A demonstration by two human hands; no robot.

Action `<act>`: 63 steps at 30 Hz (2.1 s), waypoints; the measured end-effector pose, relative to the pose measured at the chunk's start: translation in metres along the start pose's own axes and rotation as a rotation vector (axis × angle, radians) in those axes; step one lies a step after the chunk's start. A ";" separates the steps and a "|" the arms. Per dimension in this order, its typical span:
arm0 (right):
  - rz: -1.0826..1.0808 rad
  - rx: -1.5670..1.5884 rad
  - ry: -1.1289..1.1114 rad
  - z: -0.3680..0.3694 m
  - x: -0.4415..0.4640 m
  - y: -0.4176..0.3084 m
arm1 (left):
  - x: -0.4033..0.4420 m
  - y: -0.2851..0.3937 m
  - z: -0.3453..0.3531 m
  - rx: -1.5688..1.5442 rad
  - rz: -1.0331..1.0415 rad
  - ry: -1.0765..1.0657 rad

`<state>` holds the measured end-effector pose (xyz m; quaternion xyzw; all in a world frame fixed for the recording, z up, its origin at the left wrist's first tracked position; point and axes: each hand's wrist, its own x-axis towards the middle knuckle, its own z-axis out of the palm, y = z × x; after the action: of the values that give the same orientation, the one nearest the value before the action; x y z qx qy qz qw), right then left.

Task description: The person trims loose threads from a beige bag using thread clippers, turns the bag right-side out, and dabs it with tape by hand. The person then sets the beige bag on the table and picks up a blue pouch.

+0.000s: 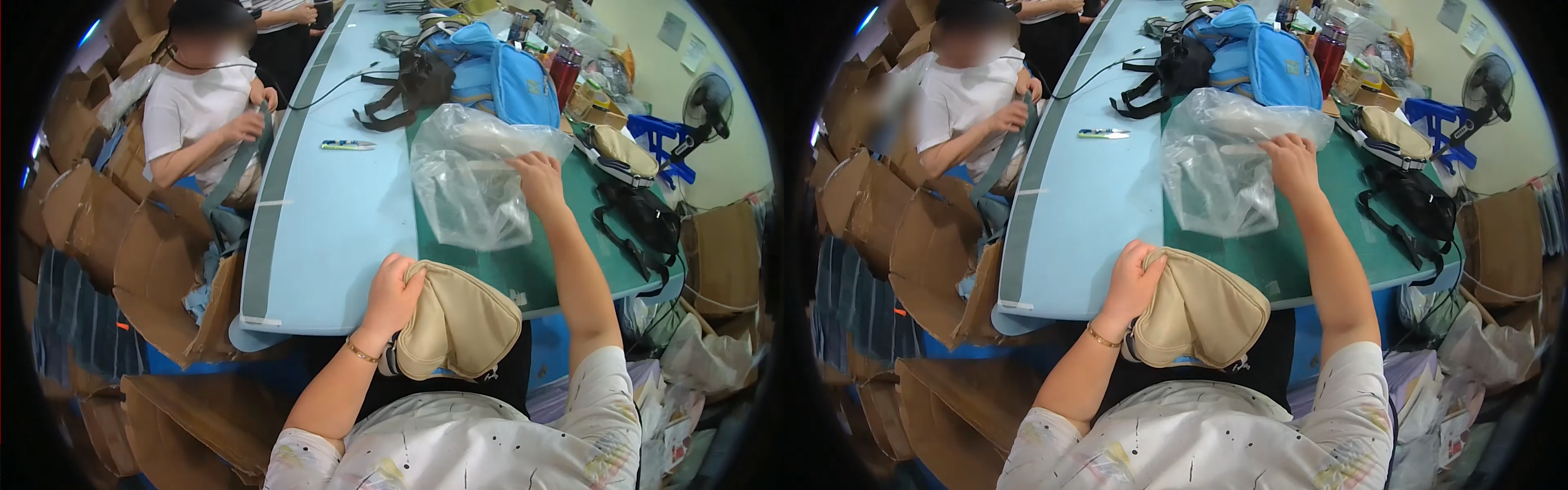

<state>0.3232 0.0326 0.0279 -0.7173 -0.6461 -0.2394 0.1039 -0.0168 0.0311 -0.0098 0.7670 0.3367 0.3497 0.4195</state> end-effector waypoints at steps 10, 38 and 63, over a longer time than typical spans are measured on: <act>-0.132 0.417 -0.499 -0.063 -0.031 -0.092 | -0.001 0.001 0.000 -0.005 0.012 0.003; 0.571 0.031 0.012 0.024 0.076 0.007 | -0.003 0.002 0.000 -0.064 -0.020 0.006; 0.116 -0.206 -0.169 0.010 0.028 -0.015 | -0.003 0.001 -0.001 -0.063 0.008 0.020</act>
<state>0.3118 0.0639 0.0301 -0.7779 -0.5819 -0.2367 -0.0116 -0.0192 0.0284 -0.0096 0.7511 0.3267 0.3696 0.4387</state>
